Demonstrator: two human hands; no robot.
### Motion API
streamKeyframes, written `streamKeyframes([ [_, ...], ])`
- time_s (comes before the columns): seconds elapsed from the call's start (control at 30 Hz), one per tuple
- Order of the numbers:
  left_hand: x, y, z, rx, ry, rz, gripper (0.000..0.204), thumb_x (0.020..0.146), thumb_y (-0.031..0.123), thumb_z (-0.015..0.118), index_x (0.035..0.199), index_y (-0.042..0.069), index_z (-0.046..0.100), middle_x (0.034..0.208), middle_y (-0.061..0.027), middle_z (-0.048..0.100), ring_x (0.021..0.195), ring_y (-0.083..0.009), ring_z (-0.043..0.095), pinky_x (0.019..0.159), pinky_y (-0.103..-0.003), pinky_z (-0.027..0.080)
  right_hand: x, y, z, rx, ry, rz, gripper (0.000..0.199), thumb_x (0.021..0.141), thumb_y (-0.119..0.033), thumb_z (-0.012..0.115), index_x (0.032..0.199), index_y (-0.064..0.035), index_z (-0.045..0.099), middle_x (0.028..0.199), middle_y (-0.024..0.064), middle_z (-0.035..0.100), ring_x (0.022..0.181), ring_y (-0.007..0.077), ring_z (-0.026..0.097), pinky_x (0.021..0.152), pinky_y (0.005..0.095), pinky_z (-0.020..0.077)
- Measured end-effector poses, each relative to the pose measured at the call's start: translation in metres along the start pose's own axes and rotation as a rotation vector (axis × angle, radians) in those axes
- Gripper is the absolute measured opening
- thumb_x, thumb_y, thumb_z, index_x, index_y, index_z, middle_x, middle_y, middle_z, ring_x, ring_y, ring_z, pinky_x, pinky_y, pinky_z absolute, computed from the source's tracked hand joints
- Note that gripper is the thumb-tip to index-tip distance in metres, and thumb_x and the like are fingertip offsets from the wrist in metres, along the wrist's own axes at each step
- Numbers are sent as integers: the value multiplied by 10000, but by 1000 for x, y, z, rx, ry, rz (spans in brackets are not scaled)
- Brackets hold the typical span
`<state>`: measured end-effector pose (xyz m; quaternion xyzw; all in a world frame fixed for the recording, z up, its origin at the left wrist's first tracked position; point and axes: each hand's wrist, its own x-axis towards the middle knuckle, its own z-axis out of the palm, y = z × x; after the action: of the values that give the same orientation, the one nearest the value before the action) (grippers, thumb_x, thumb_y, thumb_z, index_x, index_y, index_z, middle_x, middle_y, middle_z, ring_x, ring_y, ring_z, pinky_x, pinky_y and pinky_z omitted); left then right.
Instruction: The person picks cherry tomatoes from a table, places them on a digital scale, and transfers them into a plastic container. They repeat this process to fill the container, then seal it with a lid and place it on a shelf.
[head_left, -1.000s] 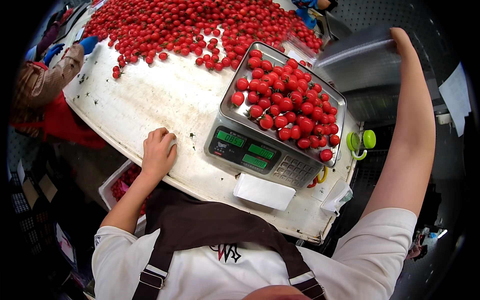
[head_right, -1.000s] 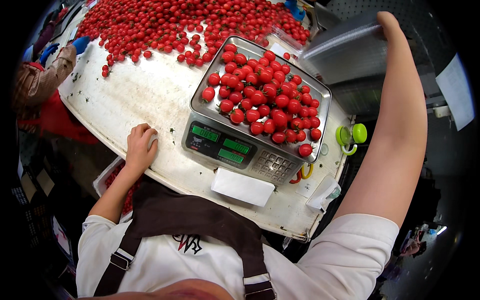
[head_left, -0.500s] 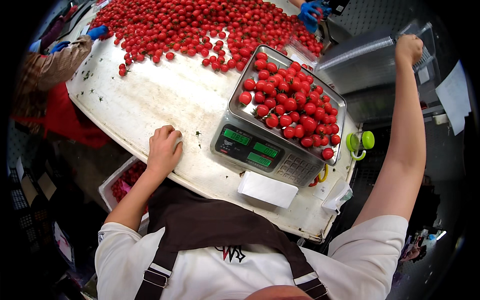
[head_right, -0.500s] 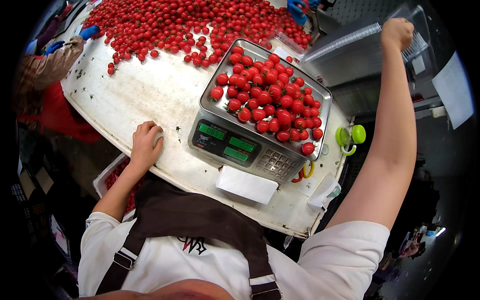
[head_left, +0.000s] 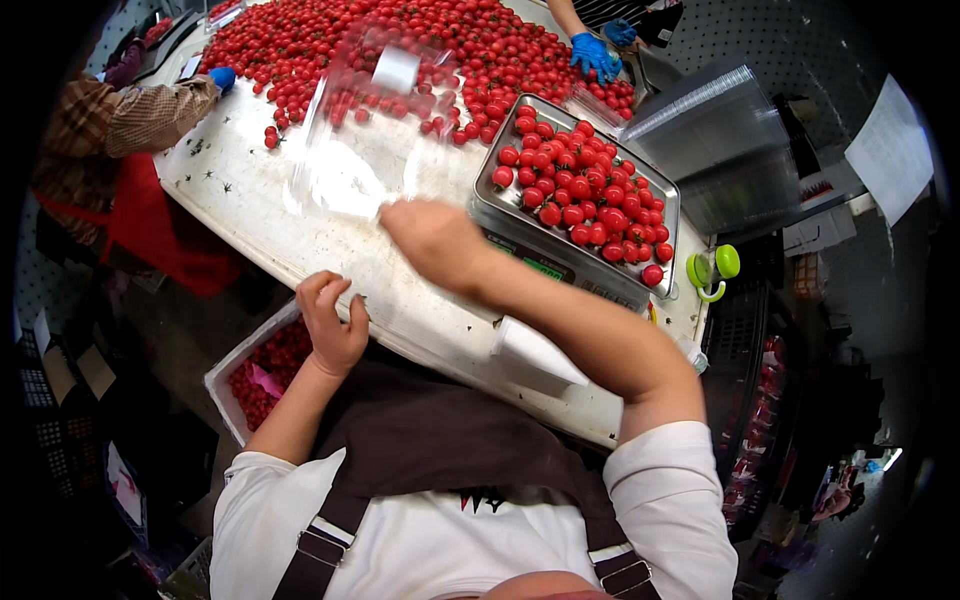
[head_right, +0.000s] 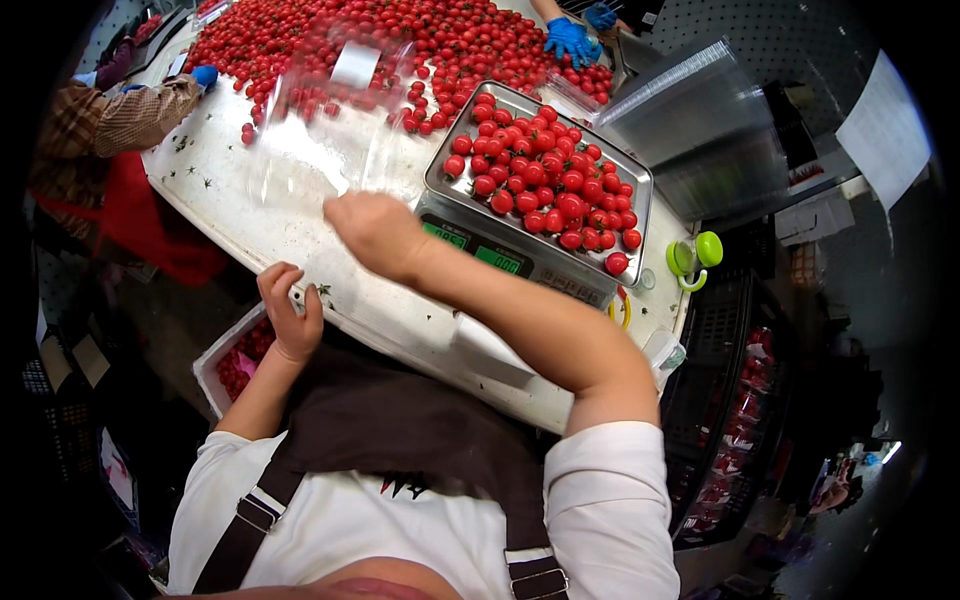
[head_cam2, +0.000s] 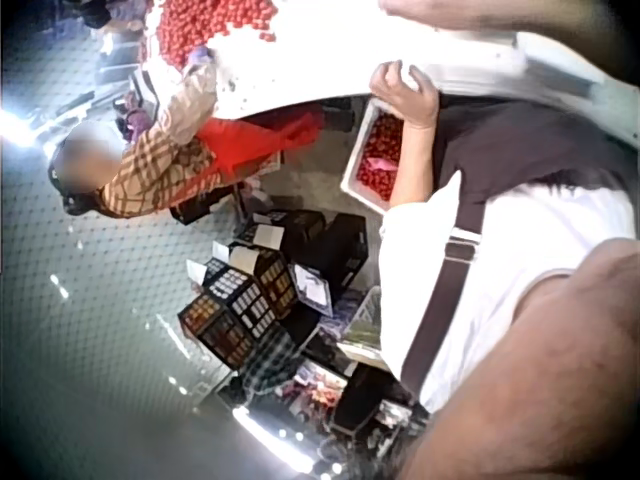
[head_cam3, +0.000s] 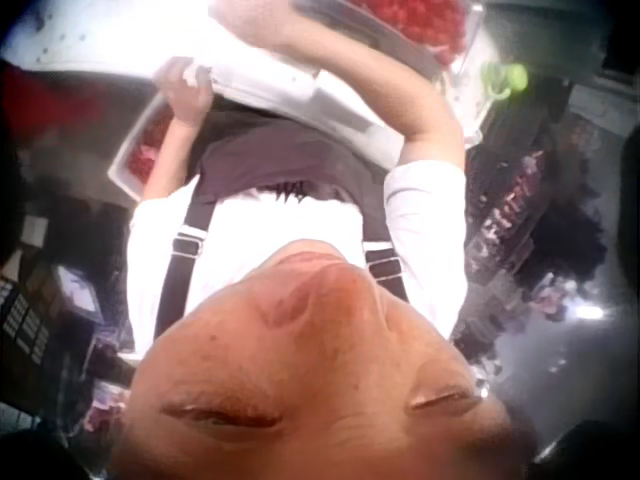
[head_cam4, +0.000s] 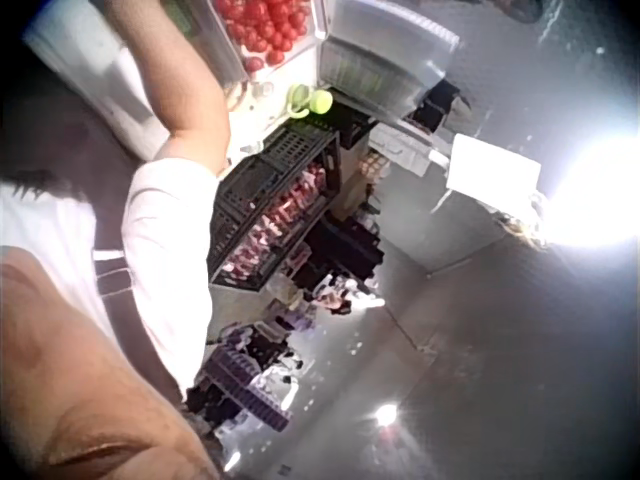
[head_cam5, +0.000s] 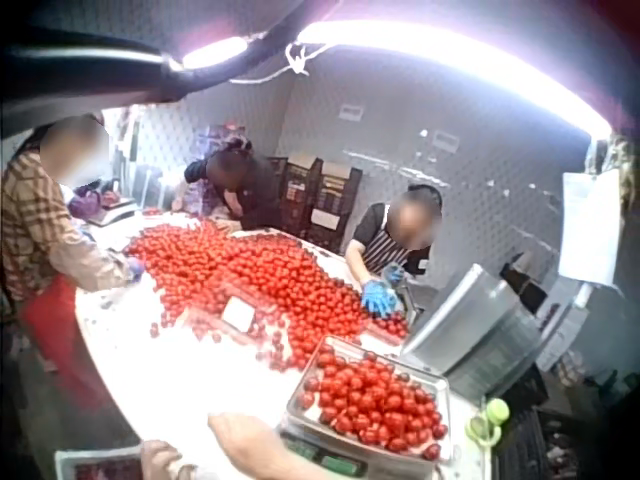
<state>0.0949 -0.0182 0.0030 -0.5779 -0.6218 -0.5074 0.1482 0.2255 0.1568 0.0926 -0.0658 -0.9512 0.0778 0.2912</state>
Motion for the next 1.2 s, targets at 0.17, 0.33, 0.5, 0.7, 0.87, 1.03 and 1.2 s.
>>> streamKeyframes([
  [0.17, -6, 5, -16, 157, -83, 32, 461, 784, 53, 681, 1219, 40, 530, 1230, -179, 513, 1131, -370, 479, 982, -468, 377, -36, -24, 52, 54, -385, 36, 139, 853, -126, 599, 968, -48, 595, 878, 113, 638, 879, 323, 650, 741, 434, 531],
  [0.33, -9, 8, -22, 225, -131, 20, 505, 773, 58, 685, 1258, 55, 543, 1328, -178, 489, 1227, -373, 449, 1032, -477, 346, -20, 21, -38, -101, 38, 54, 367, 806, -133, 695, 1158, -51, 629, 1083, 147, 657, 1024, 331, 625, 897, 436, 494],
  [0.5, 3, 23, -12, 150, -152, 3, 472, 784, 24, 666, 1241, 34, 550, 1316, -194, 499, 1225, -376, 458, 1033, -481, 351, -65, 105, -103, -560, -144, 446, 498, 912, -399, 622, 1378, -234, 561, 1451, 125, 492, 1352, 329, 429, 1073, 597, 350],
  [0.7, 10, 31, -6, 49, -177, -40, 423, 799, -24, 636, 1212, 4, 548, 1295, -213, 503, 1193, -382, 480, 1021, -472, 374, -119, 156, -160, -257, -133, 692, 451, 973, -393, 565, 1364, -169, 576, 1437, 180, 482, 1300, 372, 479, 1070, 435, 410],
  [0.87, 9, 31, 0, 1, -196, -61, 401, 795, -26, 633, 1188, 3, 560, 1266, -217, 508, 1145, -375, 508, 990, -455, 406, -148, 161, -176, -200, -53, 835, 397, 965, -334, 595, 1303, -126, 605, 1247, 208, 568, 1162, 365, 567, 1004, 423, 451],
  [1.03, 13, 36, 10, -78, -201, -90, 393, 778, -33, 643, 1164, 9, 587, 1231, -210, 521, 1084, -363, 540, 939, -444, 442, -159, 177, -187, -82, 4, 923, 271, 926, -233, 623, 1149, -78, 633, 1020, 169, 648, 959, 314, 637, 867, 401, 495],
  [1.2, 12, 40, 15, -120, -223, -101, 387, 781, -52, 635, 1161, -1, 584, 1216, -216, 519, 1087, -371, 539, 931, -437, 455, -154, 195, -194, -80, 51, 1005, 233, 900, -199, 649, 1085, -60, 621, 885, 130, 684, 810, 243, 647, 760, 371, 510],
])
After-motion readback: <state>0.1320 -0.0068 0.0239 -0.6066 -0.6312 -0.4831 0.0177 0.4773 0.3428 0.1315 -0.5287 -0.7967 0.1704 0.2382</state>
